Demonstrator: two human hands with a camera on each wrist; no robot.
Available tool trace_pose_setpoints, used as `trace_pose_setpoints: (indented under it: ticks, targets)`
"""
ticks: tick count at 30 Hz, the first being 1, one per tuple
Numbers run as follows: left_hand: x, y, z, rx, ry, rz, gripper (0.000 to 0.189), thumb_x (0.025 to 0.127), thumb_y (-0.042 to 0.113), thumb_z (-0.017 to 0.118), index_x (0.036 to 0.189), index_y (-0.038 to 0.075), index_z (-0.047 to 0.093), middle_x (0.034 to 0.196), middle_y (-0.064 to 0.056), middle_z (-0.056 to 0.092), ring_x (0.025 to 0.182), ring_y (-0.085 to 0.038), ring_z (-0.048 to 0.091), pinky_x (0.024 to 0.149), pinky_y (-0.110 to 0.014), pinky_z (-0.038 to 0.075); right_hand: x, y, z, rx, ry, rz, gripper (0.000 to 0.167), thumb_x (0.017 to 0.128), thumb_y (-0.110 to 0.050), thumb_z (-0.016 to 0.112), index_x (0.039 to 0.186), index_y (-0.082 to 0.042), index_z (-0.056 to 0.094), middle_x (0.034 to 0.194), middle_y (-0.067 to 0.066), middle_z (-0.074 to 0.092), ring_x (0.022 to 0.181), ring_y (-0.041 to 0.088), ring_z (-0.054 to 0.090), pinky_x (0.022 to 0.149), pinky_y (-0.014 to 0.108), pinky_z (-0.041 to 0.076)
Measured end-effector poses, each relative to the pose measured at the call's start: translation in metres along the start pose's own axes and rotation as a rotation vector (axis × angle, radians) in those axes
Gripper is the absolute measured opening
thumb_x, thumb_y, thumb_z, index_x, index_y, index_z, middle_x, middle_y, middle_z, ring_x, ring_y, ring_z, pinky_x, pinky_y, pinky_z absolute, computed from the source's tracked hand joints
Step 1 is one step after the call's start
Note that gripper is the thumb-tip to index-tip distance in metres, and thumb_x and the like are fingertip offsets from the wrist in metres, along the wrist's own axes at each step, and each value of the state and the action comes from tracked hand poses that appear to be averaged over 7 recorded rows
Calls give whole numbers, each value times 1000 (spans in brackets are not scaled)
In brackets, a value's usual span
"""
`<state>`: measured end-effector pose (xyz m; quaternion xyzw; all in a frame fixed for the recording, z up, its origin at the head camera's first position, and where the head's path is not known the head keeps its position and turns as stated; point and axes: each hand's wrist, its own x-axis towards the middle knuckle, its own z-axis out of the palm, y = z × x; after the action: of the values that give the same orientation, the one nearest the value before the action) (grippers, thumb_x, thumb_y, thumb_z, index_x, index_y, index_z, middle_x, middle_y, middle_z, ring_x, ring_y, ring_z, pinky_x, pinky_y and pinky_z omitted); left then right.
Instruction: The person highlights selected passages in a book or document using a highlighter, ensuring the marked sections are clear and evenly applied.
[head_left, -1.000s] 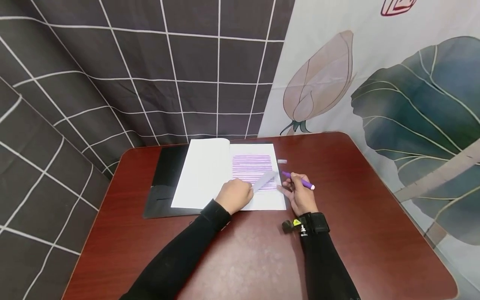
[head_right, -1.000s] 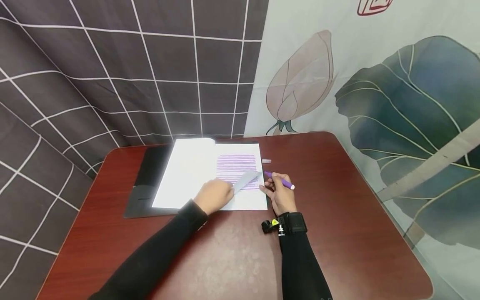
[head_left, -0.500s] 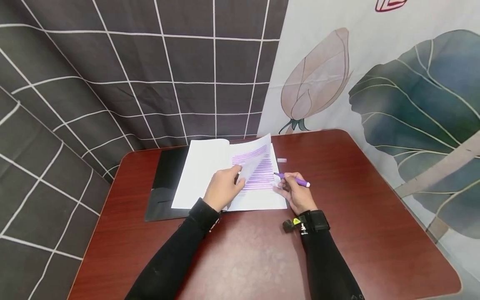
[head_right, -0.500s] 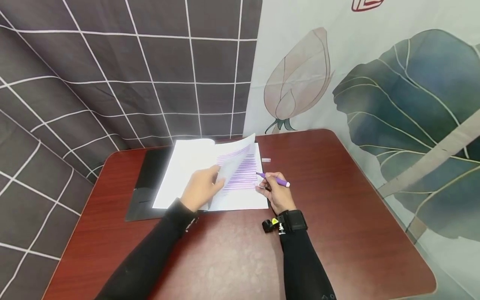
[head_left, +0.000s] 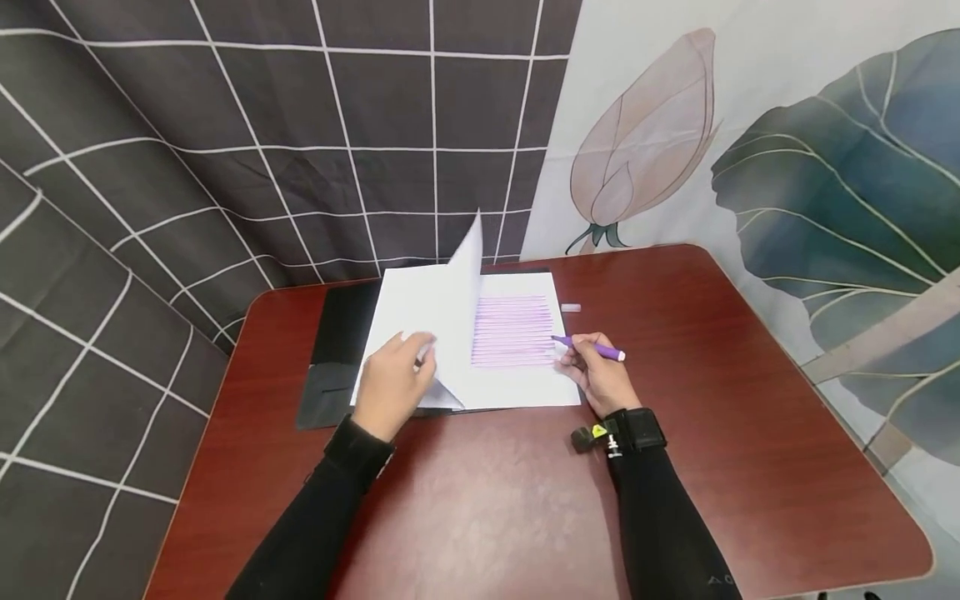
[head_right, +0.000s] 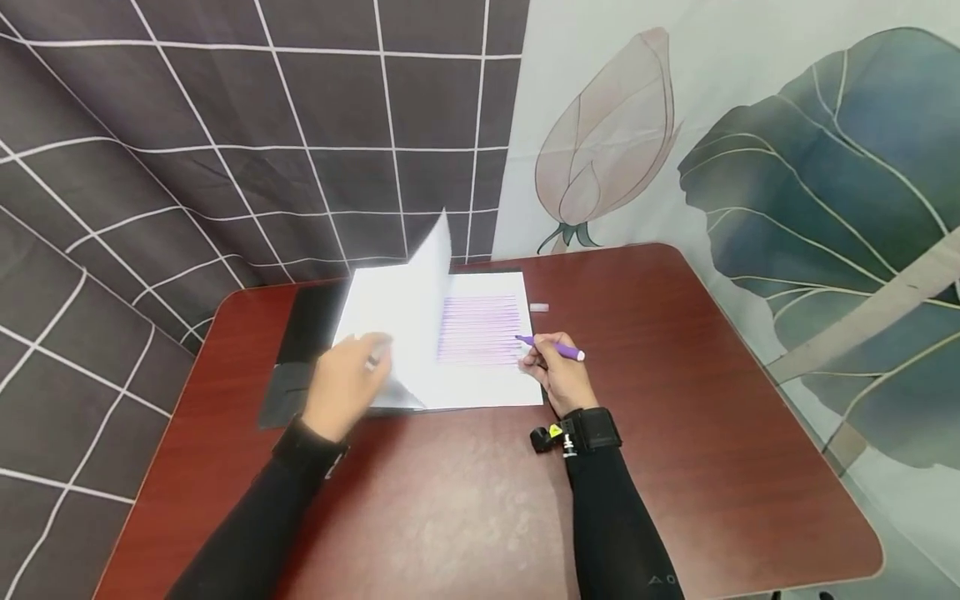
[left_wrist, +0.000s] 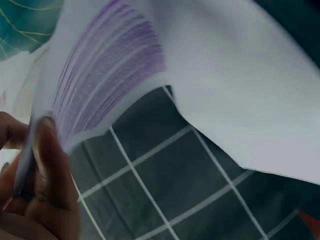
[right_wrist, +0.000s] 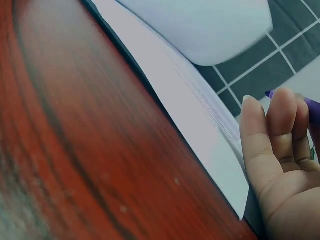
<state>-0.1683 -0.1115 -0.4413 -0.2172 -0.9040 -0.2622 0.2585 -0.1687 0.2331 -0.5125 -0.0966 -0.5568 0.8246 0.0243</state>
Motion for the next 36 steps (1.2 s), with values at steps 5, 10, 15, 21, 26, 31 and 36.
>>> trace_pose_setpoints:
  ticks: [5,10,15,21,26,31,36]
  targets:
    - [-21,-20,-8,111,-18,-45,18,101,10,79,116,5,87,81,-17,79,56,-26,62,50,-37,51,2,-4,0,-14,2,15,20,119,-20,60,100,-22,63,94,-3,68,85,7,70,93,27,69]
    - [-35,-34,-8,164,-137,-137,19,101,16,77,113,3,86,82,-19,77,54,-25,59,47,-36,49,1,-3,-2,-26,22,20,18,119,-21,61,100,-21,63,92,-4,69,85,7,70,91,26,69]
    - [-41,-44,-8,202,-295,-211,19,102,19,75,88,7,80,75,-13,69,59,-27,62,50,-43,54,1,-4,0,-26,14,11,17,118,-20,62,101,-21,64,92,-4,69,84,6,71,91,24,68]
    - [-44,-48,-12,239,-389,-259,19,100,20,78,87,7,80,81,-17,66,65,-28,61,53,-47,55,-1,-3,4,-83,26,7,16,118,-18,63,102,-19,62,95,-2,68,86,9,72,93,24,68]
    - [-39,-37,-5,321,-293,-163,21,96,20,85,92,1,82,95,-24,64,75,-33,62,54,-48,58,-2,0,4,-126,52,1,12,117,-16,63,105,-15,61,96,0,70,88,11,73,94,25,68]
    - [-26,-14,17,206,-350,177,34,100,30,89,129,12,82,131,-21,73,119,-42,72,87,-55,68,2,1,5,-136,54,-17,11,117,-18,64,106,-16,61,98,2,69,91,11,72,95,25,68]
    - [-25,3,42,167,-479,312,39,105,29,83,144,29,78,158,-8,70,155,-43,58,109,-70,59,8,-1,6,-113,53,-11,12,117,-17,64,106,-18,62,100,3,68,92,12,72,96,26,68]
